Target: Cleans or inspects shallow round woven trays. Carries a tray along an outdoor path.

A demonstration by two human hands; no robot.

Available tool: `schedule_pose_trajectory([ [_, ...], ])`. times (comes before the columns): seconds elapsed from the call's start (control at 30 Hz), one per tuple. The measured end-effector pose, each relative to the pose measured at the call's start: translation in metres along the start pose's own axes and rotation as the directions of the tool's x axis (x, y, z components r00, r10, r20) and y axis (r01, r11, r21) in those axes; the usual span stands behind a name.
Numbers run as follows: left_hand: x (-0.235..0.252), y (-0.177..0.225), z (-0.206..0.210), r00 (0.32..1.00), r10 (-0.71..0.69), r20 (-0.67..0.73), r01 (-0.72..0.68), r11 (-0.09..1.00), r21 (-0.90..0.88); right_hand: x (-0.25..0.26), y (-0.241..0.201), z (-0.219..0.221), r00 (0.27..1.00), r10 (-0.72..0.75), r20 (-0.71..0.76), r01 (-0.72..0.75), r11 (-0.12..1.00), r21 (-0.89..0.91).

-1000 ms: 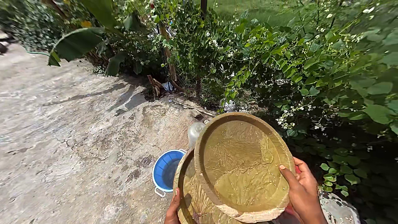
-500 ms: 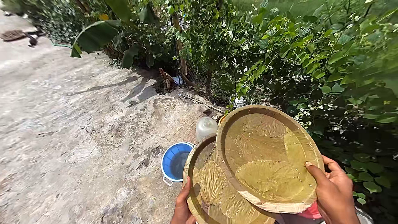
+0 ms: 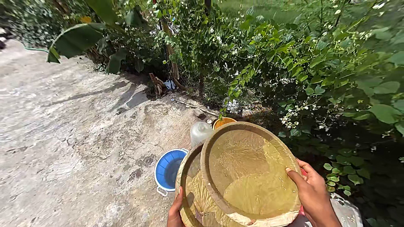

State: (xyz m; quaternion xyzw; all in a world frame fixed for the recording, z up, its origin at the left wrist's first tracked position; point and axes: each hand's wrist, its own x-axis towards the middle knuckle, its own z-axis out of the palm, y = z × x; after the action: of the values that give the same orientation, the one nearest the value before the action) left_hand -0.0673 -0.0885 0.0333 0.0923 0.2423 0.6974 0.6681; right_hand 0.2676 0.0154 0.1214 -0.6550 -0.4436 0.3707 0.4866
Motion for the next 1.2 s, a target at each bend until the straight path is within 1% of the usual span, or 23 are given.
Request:
schedule_pose_trajectory([
  [0.1, 0.000, 0.000, 0.000, 1.000, 0.004, 0.007, -0.004, 1.000, -0.014, -0.004, 0.004, -0.001, 0.999, 0.029, 0.031, -0.029, 1.000, -0.008],
  [0.23, 0.001, 0.000, -0.003, 1.000, 0.004, 0.008, -0.004, 1.000, -0.026, -0.006, 0.006, -0.002, 0.999, 0.032, 0.040, -0.032, 0.999, -0.006],
  [0.3, 0.000, 0.000, -0.003, 1.000, 0.004, 0.009, -0.004, 1.000, -0.016, -0.007, 0.004, -0.003, 1.000, 0.012, 0.026, -0.012, 1.000, 0.000],
  [0.4, 0.000, -0.001, -0.001, 0.999, 0.020, -0.028, -0.019, 1.000, 0.013, -0.009, 0.001, -0.004, 1.000, -0.030, 0.011, 0.030, 1.000, 0.001],
  [0.57, 0.000, -0.003, 0.003, 0.998, 0.015, -0.057, -0.016, 0.999, -0.031, -0.009, -0.003, -0.005, 0.995, -0.097, -0.024, 0.098, 0.995, 0.026],
  [0.77, -0.001, -0.003, 0.002, 1.000, 0.013, -0.021, -0.014, 0.998, -0.063, -0.006, -0.008, -0.005, 0.990, -0.129, -0.048, 0.131, 0.991, 0.028],
  [0.9, 0.000, -0.003, 0.006, 0.998, 0.013, -0.054, -0.016, 0.998, -0.068, -0.004, -0.012, -0.005, 0.981, -0.188, -0.048, 0.187, 0.982, -0.028],
  [1.03, 0.000, -0.004, 0.007, 0.998, 0.013, -0.057, -0.017, 0.997, -0.070, -0.004, -0.019, -0.004, 0.972, -0.232, -0.048, 0.228, 0.971, -0.079],
  [1.2, 0.002, -0.004, 0.006, 0.997, 0.022, -0.077, -0.025, 0.998, -0.049, -0.004, -0.038, -0.007, 0.929, -0.365, -0.063, 0.348, 0.919, -0.186],
])
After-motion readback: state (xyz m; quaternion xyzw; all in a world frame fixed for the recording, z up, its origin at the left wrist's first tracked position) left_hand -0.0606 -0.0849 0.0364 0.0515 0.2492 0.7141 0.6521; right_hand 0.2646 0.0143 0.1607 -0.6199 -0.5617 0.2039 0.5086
